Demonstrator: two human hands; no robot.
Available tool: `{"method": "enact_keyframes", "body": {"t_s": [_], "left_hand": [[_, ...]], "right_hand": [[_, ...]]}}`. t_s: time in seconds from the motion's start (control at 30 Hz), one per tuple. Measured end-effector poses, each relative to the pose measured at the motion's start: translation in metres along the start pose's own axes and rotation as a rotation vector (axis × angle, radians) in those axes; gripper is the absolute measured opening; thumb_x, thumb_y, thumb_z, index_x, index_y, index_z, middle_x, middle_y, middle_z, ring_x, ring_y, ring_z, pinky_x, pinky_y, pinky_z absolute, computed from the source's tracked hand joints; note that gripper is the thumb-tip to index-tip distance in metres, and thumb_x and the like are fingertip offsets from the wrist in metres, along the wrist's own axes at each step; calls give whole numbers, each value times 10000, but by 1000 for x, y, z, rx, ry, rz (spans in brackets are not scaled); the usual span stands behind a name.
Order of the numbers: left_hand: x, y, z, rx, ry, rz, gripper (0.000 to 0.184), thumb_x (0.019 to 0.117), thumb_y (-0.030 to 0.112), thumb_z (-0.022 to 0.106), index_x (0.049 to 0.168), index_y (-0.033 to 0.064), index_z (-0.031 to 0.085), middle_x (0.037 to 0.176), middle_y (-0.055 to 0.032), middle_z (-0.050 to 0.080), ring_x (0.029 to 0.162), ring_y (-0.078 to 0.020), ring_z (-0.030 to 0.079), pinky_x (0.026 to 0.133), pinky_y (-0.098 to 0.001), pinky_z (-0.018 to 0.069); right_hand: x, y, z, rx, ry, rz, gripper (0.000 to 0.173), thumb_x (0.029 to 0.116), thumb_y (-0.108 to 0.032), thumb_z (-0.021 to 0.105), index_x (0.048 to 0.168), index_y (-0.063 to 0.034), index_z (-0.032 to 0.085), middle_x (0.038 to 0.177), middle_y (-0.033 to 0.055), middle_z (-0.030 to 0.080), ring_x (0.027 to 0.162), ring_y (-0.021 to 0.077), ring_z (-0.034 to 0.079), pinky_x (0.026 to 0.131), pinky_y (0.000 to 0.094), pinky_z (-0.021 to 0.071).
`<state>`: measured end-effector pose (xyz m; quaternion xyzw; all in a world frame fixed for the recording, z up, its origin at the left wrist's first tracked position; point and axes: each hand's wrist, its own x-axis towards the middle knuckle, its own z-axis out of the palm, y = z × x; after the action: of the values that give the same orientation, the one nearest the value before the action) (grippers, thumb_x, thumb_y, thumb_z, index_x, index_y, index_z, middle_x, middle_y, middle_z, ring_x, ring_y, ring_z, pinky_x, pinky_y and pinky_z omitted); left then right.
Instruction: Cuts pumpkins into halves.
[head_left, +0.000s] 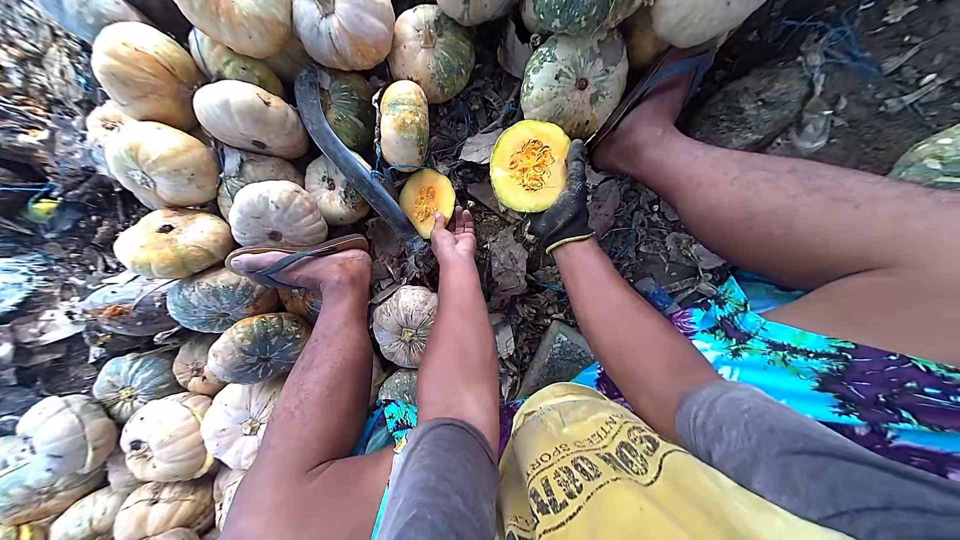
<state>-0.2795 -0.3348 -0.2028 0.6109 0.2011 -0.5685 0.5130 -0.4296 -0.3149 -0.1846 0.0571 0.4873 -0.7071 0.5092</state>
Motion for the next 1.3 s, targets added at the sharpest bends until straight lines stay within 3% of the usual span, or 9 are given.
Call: {"method": "enact_keyframes", "body": {"t_s": [0.17, 0.37, 0.6, 0.7, 0.83, 0.97, 1.07, 1.2, 1.3], "left_hand": [[-7, -12, 3, -110, -34, 63, 421, 1101, 244, 453, 1476, 67, 379, 1357, -156, 567, 1151, -228, 650, 968, -332, 563], [3, -11, 13, -207, -98, 68, 166, 1067, 227, 466, 1146, 85, 500, 950, -97, 640, 820, -200, 679, 815, -349, 596], [-15, -20, 12, -122, -181, 79, 284, 1019, 40, 452, 1302, 46, 473, 1153, -154, 601, 958, -260, 671, 877, -395, 596], [-32, -23, -17, 29, -285, 168, 468, 989, -38, 469, 1436, 69, 381, 1292, -182, 562, 1070, -318, 651, 920, -479, 584], [-52, 2, -50, 264, -387, 343, 506, 967, -65, 533, 1430, 72, 382, 1305, -184, 579, 1090, -330, 668, 890, -512, 604], [-85, 48, -47, 536, -495, 675, 588, 893, -80, 606, 1436, 20, 401, 1266, -186, 613, 1040, -283, 691, 864, -479, 623], [-130, 69, -36, 874, -576, 1102, 547, 880, -32, 660, 1396, -8, 479, 1318, -158, 638, 1142, -215, 669, 955, -395, 583], [-181, 72, -32, 1431, -600, 1814, 466, 846, 9, 719, 1303, 7, 629, 1469, -154, 583, 1387, -350, 521, 1101, -492, 485], [-211, 80, -38, 1613, -670, 2029, 481, 844, 1, 694, 1318, 55, 629, 1553, -122, 515, 1449, -406, 439, 1091, -539, 476]], "right_hand": [[-3, 4, 0, -40, 6, -31, 589, 1080, -524, 387, 1555, -175, 388, 1502, 114, 511, 1386, 272, 506, 1115, 573, 465], [0, 0, -1, 0, 14, -12, 588, 1064, -543, 424, 1539, -196, 405, 1483, 111, 533, 1370, 286, 524, 1092, 597, 479], [-1, -2, 6, -45, 20, -45, 577, 1075, -522, 410, 1538, -176, 408, 1486, 118, 530, 1371, 284, 523, 1091, 590, 484], [0, -5, 4, -148, 9, -78, 580, 1076, -493, 426, 1556, -169, 394, 1507, 102, 511, 1396, 246, 498, 1122, 550, 468], [-4, -15, -1, -236, -42, -98, 557, 1072, -447, 469, 1525, -123, 457, 1483, 101, 543, 1368, 217, 526, 1123, 492, 480], [-24, -23, 16, -364, -138, -188, 538, 1075, -449, 467, 1460, -79, 536, 1440, 108, 585, 1342, 190, 554, 1125, 441, 489], [-53, -28, 38, -428, -185, -227, 556, 1092, -448, 404, 1489, -75, 516, 1495, 109, 547, 1389, 166, 511, 1170, 415, 440], [-132, -69, 98, -155, -164, 9, 478, 1121, -430, 325, 1378, -92, 545, 1193, 94, 670, 1072, 170, 662, 921, 394, 579], [-154, -85, 99, 76, -417, 40, 547, 1119, -476, 250, 1422, -86, 484, 1191, 122, 662, 1052, 210, 670, 881, 408, 592]]}}
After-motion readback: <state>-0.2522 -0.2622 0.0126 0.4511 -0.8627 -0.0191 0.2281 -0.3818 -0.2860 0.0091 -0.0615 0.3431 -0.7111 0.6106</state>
